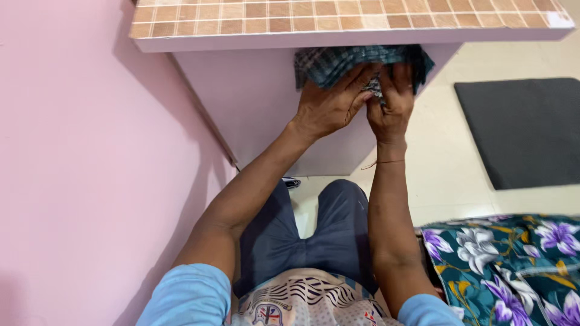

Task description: The person wipes the surface of a wooden door and a small tiled table with a cloth.

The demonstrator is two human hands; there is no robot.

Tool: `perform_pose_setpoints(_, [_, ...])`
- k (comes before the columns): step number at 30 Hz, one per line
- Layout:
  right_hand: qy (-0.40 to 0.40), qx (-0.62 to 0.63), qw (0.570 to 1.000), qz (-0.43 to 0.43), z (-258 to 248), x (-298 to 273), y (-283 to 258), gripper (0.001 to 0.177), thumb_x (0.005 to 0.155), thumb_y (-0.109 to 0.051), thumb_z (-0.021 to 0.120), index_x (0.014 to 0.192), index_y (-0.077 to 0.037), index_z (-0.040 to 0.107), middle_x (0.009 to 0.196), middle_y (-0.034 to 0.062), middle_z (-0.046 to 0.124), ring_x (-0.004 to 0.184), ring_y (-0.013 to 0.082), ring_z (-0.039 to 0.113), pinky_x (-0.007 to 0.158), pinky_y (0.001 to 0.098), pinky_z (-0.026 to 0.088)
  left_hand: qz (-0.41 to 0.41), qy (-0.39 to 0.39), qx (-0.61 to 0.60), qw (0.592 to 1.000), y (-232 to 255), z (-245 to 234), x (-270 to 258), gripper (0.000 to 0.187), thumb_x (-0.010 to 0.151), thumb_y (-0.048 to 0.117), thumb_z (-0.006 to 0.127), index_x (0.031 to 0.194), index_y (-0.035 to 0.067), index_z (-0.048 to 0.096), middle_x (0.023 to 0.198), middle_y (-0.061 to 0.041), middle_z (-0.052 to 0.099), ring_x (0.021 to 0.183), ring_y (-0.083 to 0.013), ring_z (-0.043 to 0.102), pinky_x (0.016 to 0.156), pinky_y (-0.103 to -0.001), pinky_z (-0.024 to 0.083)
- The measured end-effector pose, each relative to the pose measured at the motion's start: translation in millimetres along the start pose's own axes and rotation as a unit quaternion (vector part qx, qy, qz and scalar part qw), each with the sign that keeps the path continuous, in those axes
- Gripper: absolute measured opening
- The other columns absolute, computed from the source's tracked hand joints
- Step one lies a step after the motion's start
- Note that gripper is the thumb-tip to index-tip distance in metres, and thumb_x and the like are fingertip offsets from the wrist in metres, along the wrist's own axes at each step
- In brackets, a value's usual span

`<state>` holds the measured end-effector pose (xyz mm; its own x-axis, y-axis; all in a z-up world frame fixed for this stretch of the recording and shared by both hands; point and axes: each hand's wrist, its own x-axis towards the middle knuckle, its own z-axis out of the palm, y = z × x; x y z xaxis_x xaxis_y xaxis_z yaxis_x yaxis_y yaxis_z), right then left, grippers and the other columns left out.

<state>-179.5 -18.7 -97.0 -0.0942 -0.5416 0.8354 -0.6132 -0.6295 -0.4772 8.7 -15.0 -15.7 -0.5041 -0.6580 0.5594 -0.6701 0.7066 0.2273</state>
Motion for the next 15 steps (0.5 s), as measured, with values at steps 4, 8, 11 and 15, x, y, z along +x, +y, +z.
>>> perform_pose_setpoints(4, [-0.05, -0.141, 0.989, -0.021, 36, -1, -3, 0.062, 0.091, -0.012, 0.074, 0.149, -0.001, 0.056, 0.153, 0.0349, 0.042, 0.145, 0.0546, 0.039, 0.125, 0.0578, 0.03, 0.074, 0.225, 0.082, 0.968, -39, 14, -18, 0.058, 0.11, 0.049, 0.057, 0.16, 0.023, 0.043, 0.161, 0.006, 0.047, 0.125, -0.0234, 0.07, 0.096, -0.037, 0.058])
perform_pose_setpoints(8, [-0.136, -0.168, 0.973, -0.08, 82, 12, -46, 0.068, 0.102, -0.029, 0.066, 0.163, -0.014, 0.042, 0.161, 0.0342, 0.034, 0.144, 0.0582, 0.039, 0.119, 0.0615, 0.038, -0.161, 0.141, 0.107, 0.971, -95, 40, -44, 0.067, 0.1, 0.049, 0.058, 0.153, 0.01, 0.048, 0.157, -0.016, 0.047, 0.128, -0.0342, 0.059, 0.095, -0.055, 0.049])
perform_pose_setpoints(11, [-0.305, -0.148, 0.94, -0.028, 108, 25, -96, 0.056, 0.105, -0.045, 0.051, 0.159, -0.031, 0.046, 0.157, 0.023, 0.048, 0.136, 0.0403, 0.054, 0.098, 0.0593, 0.046, -0.183, 0.273, 0.103, 0.939, -144, 33, -72, 0.064, 0.11, 0.043, 0.053, 0.152, -0.004, 0.043, 0.161, -0.034, 0.032, 0.151, -0.0512, 0.031, 0.122, -0.068, 0.032])
perform_pose_setpoints(15, [-0.274, -0.164, 0.947, -0.043, 102, 24, -90, 0.055, 0.108, -0.049, 0.048, 0.159, -0.029, 0.046, 0.153, 0.015, 0.056, 0.129, 0.0314, 0.058, 0.101, 0.0556, 0.047, -0.168, 0.277, 0.234, 0.917, -125, 39, -66, 0.06, 0.109, 0.038, 0.056, 0.149, -0.005, 0.045, 0.16, -0.039, 0.028, 0.151, -0.0583, 0.019, 0.119, -0.077, 0.017])
